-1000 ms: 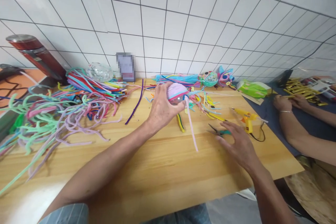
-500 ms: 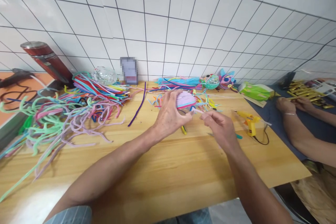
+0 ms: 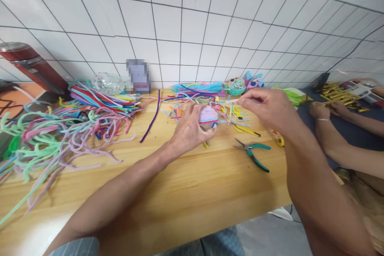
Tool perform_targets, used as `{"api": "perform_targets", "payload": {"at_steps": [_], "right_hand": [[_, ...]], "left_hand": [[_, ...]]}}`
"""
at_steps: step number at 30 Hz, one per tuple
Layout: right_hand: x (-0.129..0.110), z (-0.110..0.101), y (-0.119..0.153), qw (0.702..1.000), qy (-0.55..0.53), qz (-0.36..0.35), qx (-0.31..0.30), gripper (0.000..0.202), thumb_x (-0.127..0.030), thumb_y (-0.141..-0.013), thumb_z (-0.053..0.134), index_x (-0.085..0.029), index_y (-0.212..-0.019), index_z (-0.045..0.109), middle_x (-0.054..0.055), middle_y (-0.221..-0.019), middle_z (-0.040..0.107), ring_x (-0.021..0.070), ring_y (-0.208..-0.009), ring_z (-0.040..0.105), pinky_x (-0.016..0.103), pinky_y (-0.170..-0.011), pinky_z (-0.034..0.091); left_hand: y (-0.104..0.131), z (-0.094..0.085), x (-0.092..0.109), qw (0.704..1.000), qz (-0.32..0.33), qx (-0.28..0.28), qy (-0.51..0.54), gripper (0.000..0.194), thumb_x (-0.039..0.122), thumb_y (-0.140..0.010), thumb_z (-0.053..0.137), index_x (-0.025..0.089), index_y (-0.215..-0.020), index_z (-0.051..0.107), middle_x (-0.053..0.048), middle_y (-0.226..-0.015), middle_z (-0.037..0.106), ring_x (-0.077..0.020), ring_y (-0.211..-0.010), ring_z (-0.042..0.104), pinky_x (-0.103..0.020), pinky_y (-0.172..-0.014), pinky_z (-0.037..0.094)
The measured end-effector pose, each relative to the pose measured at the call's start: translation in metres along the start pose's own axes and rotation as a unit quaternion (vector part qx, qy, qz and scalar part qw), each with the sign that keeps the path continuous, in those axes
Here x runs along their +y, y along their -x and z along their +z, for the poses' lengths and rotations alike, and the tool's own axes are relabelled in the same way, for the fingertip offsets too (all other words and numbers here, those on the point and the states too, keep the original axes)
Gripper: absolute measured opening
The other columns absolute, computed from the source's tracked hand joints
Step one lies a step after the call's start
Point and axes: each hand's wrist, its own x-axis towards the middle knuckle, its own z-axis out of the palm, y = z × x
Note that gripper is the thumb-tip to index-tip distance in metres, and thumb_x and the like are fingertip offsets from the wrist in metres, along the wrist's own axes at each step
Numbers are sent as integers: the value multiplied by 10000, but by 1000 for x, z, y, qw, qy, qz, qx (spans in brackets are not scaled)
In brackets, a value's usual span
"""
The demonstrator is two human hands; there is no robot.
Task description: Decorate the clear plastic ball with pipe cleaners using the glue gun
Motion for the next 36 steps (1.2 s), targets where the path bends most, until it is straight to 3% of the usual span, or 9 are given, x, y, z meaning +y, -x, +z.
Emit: {"api": "perform_targets", "payload": {"at_steps": [5,8,10,13,17,20,25,32,36], "right_hand": [[80,30,19,990,38,132,20,307,-494,-955,722,-225,-958,870,86,-923,831,289,-894,734,446,-887,584],[93,47,42,986,38,151,51,418,-570,-913,757,-196,-1071,855,174,-1134,838,371,-1140,743,579,-1086,584],[80,56,61,980,-6,162,118,488,-613,-937,741,-198,-1179,822,192,-1254,818,377,-1230,734,610,-1144,574],[40,70,87,946,-174,200,185,483,-604,-972,769,-245,-1293,740,156,-1338,802,339,-1235,766,575,-1122,622],[-17,98,102,917,-339,173,120,546,-605,-996,770,-292,-1430,658,153,-1512,741,356,-1411,717,575,-1145,640],[-41,115,99,934,-313,138,103,637,-591,-1057,704,-304,-1602,541,163,-1594,678,356,-1468,677,616,-1191,616],[-41,109,93,970,-120,67,201,780,-558,-1005,789,-269,-1667,497,213,-1769,467,446,-1694,412,743,-1367,387],[-40,106,86,948,-270,124,112,634,-593,-1002,755,-291,-1536,592,146,-1625,652,388,-1567,583,653,-1334,453],[-44,108,86,942,-290,130,112,580,-537,-964,805,-294,-1462,635,142,-1571,690,373,-1515,618,625,-1318,468]], "left_hand": [[-8,-11,0,998,-19,39,39,685,335,-824,876,224,-1441,602,-144,-1440,672,-339,-1393,632,-540,-1249,538],[-10,-13,0,995,-41,37,79,730,360,-812,885,221,-1467,592,-145,-1477,671,-341,-1420,628,-545,-1266,522],[-10,-11,0,992,-65,32,107,755,340,-791,893,227,-1475,595,-142,-1497,674,-348,-1437,627,-561,-1283,504],[-9,-9,1,982,-107,28,155,777,331,-770,905,235,-1481,606,-144,-1536,660,-358,-1457,624,-574,-1293,492],[-7,-9,5,964,-126,18,232,771,419,-809,895,239,-1491,585,-141,-1564,642,-343,-1459,627,-540,-1276,517],[-4,-10,9,957,-115,18,266,772,461,-830,897,251,-1496,565,-132,-1561,641,-334,-1468,625,-516,-1280,520],[-1,-13,13,953,-113,17,280,761,428,-849,888,269,-1509,544,-134,-1586,630,-338,-1486,623,-518,-1285,533],[6,-7,13,964,-78,26,253,773,430,-859,890,252,-1514,520,-150,-1583,620,-345,-1502,605,-543,-1319,503],[10,-4,14,967,-82,0,239,804,422,-873,898,268,-1553,498,-138,-1589,617,-341,-1507,602,-524,-1315,506]]}}
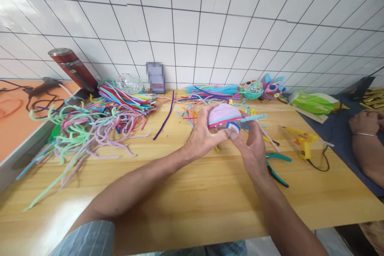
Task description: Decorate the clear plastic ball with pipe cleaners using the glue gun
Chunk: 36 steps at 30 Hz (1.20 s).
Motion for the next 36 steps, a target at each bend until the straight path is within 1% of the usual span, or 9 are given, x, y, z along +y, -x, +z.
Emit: {"api": "perform_targets", "payload": {"at_steps": [4,9,12,17,21,26,32,34,36], "right_hand": [[1,-2,4,1000,16,-16,6,580,-517,-975,784,-289,-1481,616,147,-1583,679,360,-1529,608,605,-1331,463],[5,-1,10,999,31,-31,24,611,-503,-971,783,-279,-1508,598,164,-1609,651,355,-1508,616,595,-1313,483],[7,0,11,998,41,-45,27,603,-507,-974,779,-272,-1502,606,159,-1593,654,358,-1512,607,595,-1321,472],[7,2,11,996,64,-52,31,605,-548,-975,782,-278,-1490,615,159,-1576,653,371,-1523,588,613,-1335,449],[9,2,11,996,71,-46,30,612,-580,-976,788,-279,-1479,614,164,-1557,654,370,-1499,605,609,-1319,465],[12,1,12,996,70,-38,32,600,-561,-979,801,-270,-1473,627,155,-1509,682,365,-1493,604,608,-1327,448],[11,8,11,995,50,-67,48,615,-575,-955,837,-254,-1444,645,145,-1513,684,348,-1468,624,595,-1278,499],[13,7,12,994,64,-74,54,622,-606,-953,834,-250,-1430,653,149,-1500,691,358,-1461,629,599,-1253,519],[17,2,12,990,89,-79,69,640,-630,-947,833,-238,-1422,658,156,-1476,698,379,-1430,643,629,-1223,533]], "left_hand": [[2,2,1,1000,-3,-1,-9,784,415,-884,885,264,-1549,499,-144,-1590,615,-353,-1538,588,-538,-1323,501],[5,4,1,1000,7,-4,6,718,353,-894,827,268,-1522,491,-145,-1582,622,-344,-1527,609,-536,-1321,513],[6,5,0,1000,-3,-10,29,700,363,-891,816,271,-1508,495,-141,-1594,617,-339,-1521,620,-529,-1320,520],[7,7,-3,998,-32,-10,52,707,352,-870,826,294,-1498,508,-102,-1582,648,-335,-1512,633,-511,-1285,558],[7,7,-6,996,-64,-17,64,731,365,-875,828,288,-1527,506,-111,-1623,612,-333,-1523,615,-506,-1311,526],[6,6,-5,993,-69,-30,95,747,370,-861,820,262,-1532,510,-124,-1595,612,-336,-1503,612,-507,-1314,511],[8,11,-4,990,-79,2,119,742,340,-818,828,254,-1488,522,-130,-1594,615,-342,-1487,614,-508,-1286,512],[7,12,-4,991,-71,15,112,732,338,-812,835,251,-1473,531,-121,-1546,645,-336,-1463,628,-502,-1280,512],[4,11,-2,994,-53,29,93,726,361,-815,852,248,-1462,543,-114,-1505,669,-336,-1442,634,-501,-1269,517]]}}
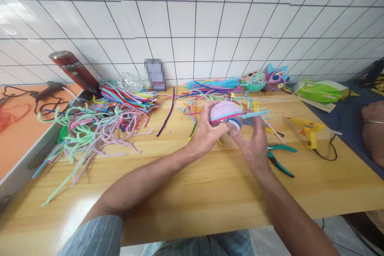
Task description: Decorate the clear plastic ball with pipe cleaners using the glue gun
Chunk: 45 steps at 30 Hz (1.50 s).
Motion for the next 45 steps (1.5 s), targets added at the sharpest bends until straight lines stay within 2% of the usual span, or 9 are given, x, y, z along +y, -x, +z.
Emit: {"api": "perform_targets", "payload": {"at_steps": [3,6,9,15,23,28,36,41,45], "right_hand": [[5,-12,-1,996,53,-39,64,642,-583,-966,836,-216,-1457,645,165,-1430,697,397,-1370,658,670,-1190,533],[-1,-22,-4,973,93,-172,124,528,-417,-1012,816,-230,-1480,661,146,-1341,706,374,-1278,671,633,-1148,549],[-13,-23,-4,947,108,-288,92,511,-246,-1048,732,-288,-1554,667,122,-1306,731,336,-1197,698,535,-1071,584],[-25,-15,-4,915,158,-369,38,620,-126,-1065,670,-305,-1655,606,127,-1299,736,298,-1167,729,475,-1024,612],[-27,-20,-4,909,146,-390,26,487,-103,-1055,715,-224,-1525,679,131,-1211,760,285,-1114,751,462,-1011,631],[-25,-17,-1,918,122,-376,13,475,-124,-1052,713,-235,-1514,692,150,-1289,769,305,-1172,766,478,-1012,643],[-16,-12,3,937,101,-331,52,756,-376,-1011,857,-227,-1678,532,192,-1380,730,371,-1273,741,584,-1074,670],[-11,5,11,941,131,-312,21,1003,-552,-1042,803,-183,-1822,290,303,-1671,535,475,-1573,553,748,-1208,564],[-12,17,20,944,166,-286,21,1040,-548,-1075,763,-205,-1861,174,311,-1755,454,481,-1641,482,760,-1244,530]], "left_hand": [[-4,-4,6,998,38,35,-39,745,393,-810,879,239,-1463,555,-124,-1502,663,-344,-1441,622,-509,-1273,503],[-7,-8,15,994,63,67,-63,749,360,-807,877,238,-1471,552,-133,-1523,641,-338,-1452,615,-507,-1277,498],[-5,-9,23,989,87,72,-93,743,352,-804,896,238,-1460,566,-140,-1537,637,-341,-1472,605,-515,-1303,477],[6,-9,28,983,107,39,-147,749,374,-841,890,235,-1499,561,-151,-1558,643,-352,-1491,607,-522,-1311,471],[16,-16,20,963,166,22,-209,742,439,-892,872,221,-1517,535,-170,-1531,661,-362,-1487,603,-546,-1307,466],[17,-20,17,970,135,9,-201,729,392,-894,860,229,-1529,542,-175,-1574,628,-367,-1519,583,-553,-1319,456],[14,-17,23,994,36,24,-100,720,420,-854,876,234,-1477,566,-153,-1562,612,-351,-1493,602,-534,-1310,485],[17,-17,27,998,-14,38,-47,682,453,-873,839,253,-1467,570,-143,-1559,631,-347,-1475,630,-535,-1267,539],[20,-15,28,999,-23,28,-18,698,442,-877,819,273,-1511,581,-133,-1661,604,-346,-1502,626,-541,-1285,530]]}}
